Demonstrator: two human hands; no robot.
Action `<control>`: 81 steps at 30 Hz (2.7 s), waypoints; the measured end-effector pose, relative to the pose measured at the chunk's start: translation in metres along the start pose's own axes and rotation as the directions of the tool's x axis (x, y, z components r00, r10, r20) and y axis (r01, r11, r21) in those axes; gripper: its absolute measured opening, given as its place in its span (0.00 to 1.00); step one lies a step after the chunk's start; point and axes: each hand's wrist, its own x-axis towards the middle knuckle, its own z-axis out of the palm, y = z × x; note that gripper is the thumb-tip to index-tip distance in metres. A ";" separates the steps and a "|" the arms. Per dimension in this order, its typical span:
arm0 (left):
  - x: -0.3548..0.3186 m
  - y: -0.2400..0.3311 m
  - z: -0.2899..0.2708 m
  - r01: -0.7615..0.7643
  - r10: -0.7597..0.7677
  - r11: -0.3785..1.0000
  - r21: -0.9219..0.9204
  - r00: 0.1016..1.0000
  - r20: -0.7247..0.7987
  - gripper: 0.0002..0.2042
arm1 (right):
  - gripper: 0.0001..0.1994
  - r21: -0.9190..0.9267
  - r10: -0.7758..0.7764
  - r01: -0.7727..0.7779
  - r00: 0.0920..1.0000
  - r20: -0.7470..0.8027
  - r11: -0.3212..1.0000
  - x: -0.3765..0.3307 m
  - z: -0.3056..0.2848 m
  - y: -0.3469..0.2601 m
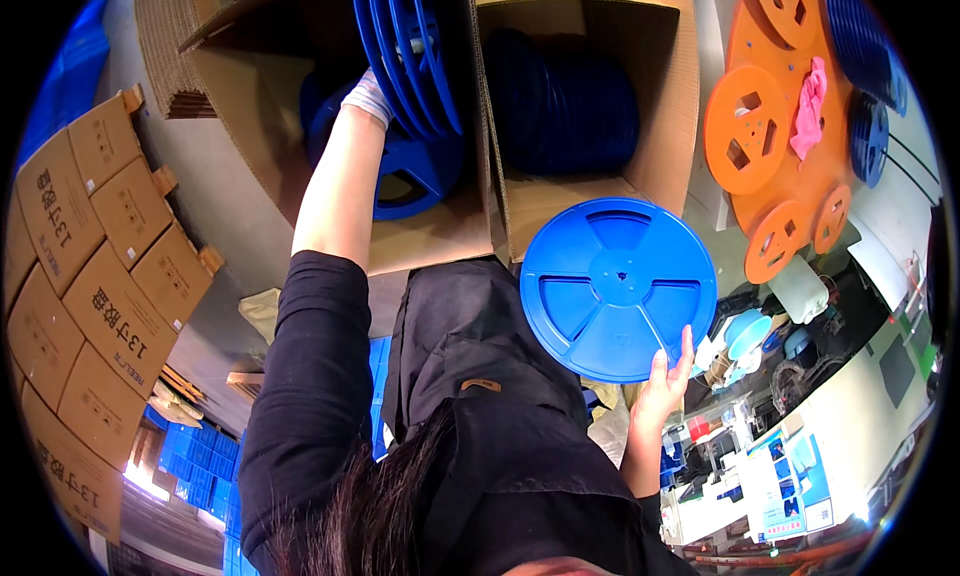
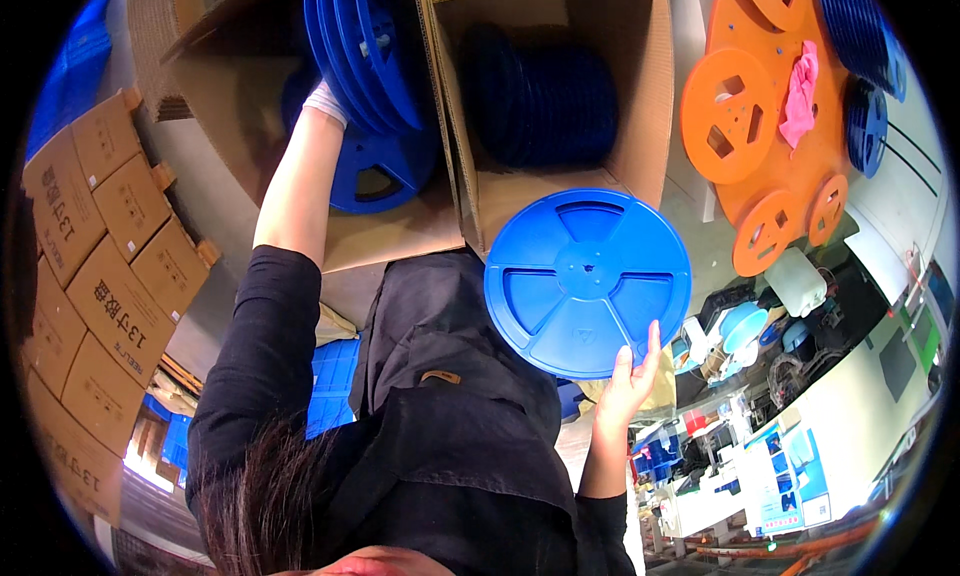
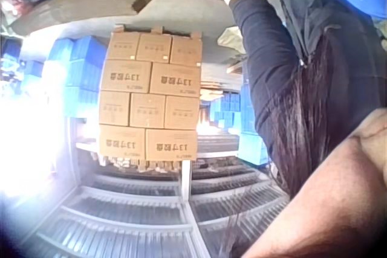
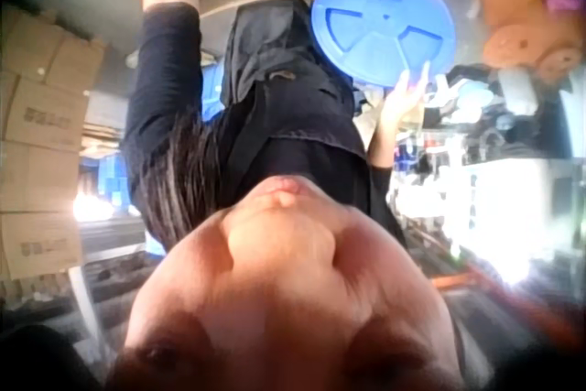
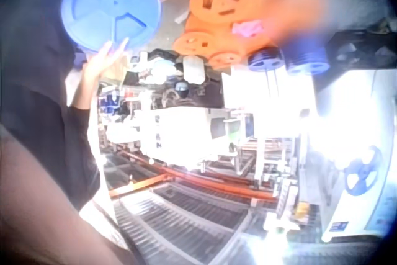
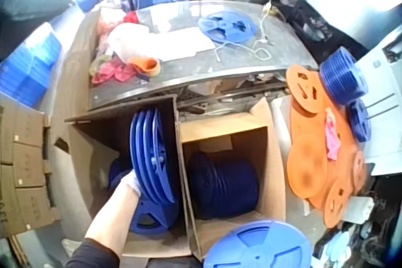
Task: The person stacks blue plastic spools into a cardboard box. They pick up spools from a pile, separate them, and place them into the box one by one or in small groups. The person wears white gloves and works in a cluttered storage area.
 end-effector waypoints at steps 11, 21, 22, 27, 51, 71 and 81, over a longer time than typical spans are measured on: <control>0.016 0.000 0.006 0.033 -0.033 0.999 0.022 0.999 0.008 0.29 | 0.26 -0.054 -0.015 0.015 1.000 0.002 0.998 -0.001 0.007 -0.002; 0.030 -0.028 -0.046 -0.152 0.556 0.669 0.727 0.752 -0.354 0.33 | 0.26 -0.048 -0.005 0.005 1.000 0.000 0.999 -0.003 0.015 -0.006; 0.021 -0.023 -0.058 -0.054 0.572 0.575 0.816 0.739 -0.355 0.35 | 0.26 -0.031 0.007 -0.008 1.000 -0.012 0.999 -0.005 0.017 -0.007; -0.018 -0.058 -0.132 0.464 0.274 0.250 0.850 0.808 -0.521 0.42 | 0.26 -0.072 -0.015 0.015 1.000 0.002 0.997 0.000 0.017 0.002; -0.354 0.003 -0.035 -0.342 0.259 0.933 -0.114 0.856 -0.448 0.09 | 0.26 0.115 -0.221 0.221 0.975 -0.015 0.969 -0.043 0.012 -0.022; -0.401 0.017 0.020 -0.158 0.146 0.316 -0.935 0.982 -0.117 0.15 | 0.25 0.256 -0.372 0.392 0.920 -0.124 0.884 -0.069 0.000 -0.018; -0.409 0.023 0.025 -0.104 0.233 0.320 -0.942 0.972 -0.028 0.16 | 0.26 0.257 -0.339 0.366 0.930 -0.145 0.895 -0.070 -0.002 -0.004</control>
